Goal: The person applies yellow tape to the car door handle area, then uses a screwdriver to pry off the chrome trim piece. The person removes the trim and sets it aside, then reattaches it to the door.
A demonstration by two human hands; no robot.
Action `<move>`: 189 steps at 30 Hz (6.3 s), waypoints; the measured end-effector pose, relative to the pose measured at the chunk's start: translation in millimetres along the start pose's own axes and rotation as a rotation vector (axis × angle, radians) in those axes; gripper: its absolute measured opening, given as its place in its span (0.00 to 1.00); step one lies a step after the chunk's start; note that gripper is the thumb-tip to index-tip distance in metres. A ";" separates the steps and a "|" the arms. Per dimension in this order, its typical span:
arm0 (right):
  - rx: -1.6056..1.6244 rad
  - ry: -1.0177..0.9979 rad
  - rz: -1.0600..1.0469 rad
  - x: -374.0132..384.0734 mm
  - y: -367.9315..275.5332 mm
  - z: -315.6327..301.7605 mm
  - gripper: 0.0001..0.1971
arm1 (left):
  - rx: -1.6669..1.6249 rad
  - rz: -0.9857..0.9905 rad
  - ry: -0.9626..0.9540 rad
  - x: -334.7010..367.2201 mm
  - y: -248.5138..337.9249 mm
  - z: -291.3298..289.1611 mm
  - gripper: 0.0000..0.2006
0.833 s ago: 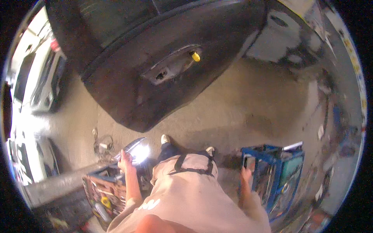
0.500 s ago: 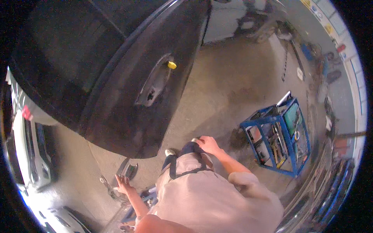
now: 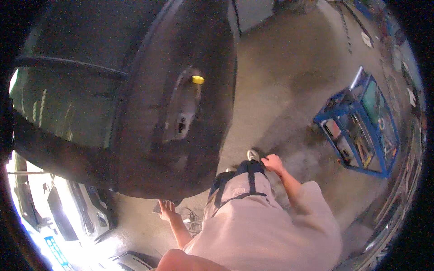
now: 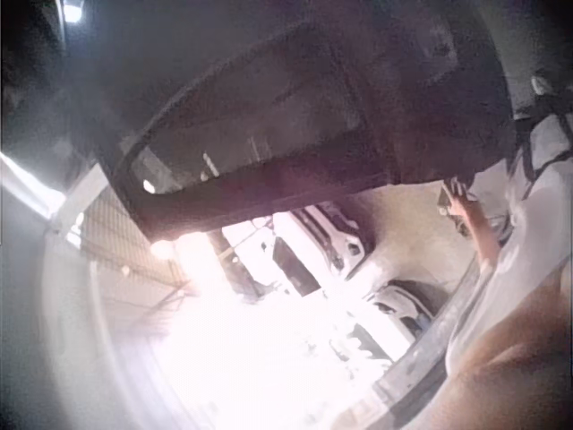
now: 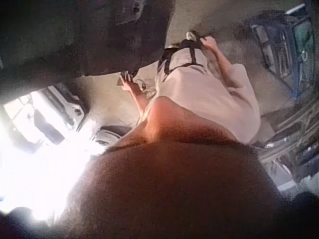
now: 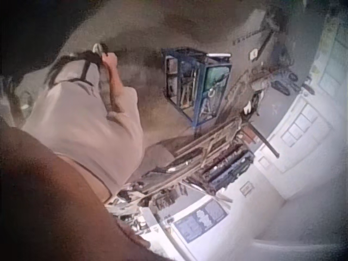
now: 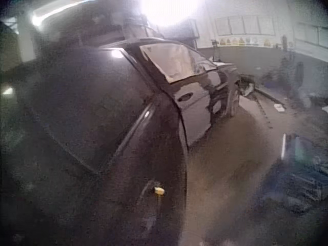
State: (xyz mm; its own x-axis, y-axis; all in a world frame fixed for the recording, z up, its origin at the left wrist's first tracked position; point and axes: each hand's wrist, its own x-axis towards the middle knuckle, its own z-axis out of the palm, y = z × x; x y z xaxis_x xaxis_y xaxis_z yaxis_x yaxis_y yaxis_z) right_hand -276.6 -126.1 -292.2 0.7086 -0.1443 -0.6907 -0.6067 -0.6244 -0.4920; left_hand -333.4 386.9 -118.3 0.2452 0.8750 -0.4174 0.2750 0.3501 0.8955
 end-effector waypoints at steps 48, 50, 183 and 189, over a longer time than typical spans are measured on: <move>0.208 0.384 0.401 -30.6 -256.7 319.3 0.21 | 0.114 -0.549 -0.899 288.0 26.6 664.3 0.17; 0.651 0.401 0.603 -14.2 -279.2 320.8 0.20 | 0.134 -0.642 -0.834 278.9 7.5 734.2 0.18; 1.071 0.558 -0.394 -79.2 35.6 -246.0 0.12 | 0.474 1.565 -1.162 -215.8 350.5 73.3 0.21; 1.052 0.349 -0.427 -158.8 -143.4 -160.0 0.12 | 0.575 1.947 -1.194 -184.9 404.5 95.1 0.30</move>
State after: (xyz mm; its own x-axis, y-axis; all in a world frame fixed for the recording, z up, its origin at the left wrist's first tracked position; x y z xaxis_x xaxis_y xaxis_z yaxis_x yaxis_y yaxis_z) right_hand -244.4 -136.5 -27.2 0.8865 -0.3804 -0.2636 -0.1799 0.2415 -0.9536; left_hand -179.1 334.9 306.4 0.6083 -0.6332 0.4786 -0.7730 -0.6094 0.1763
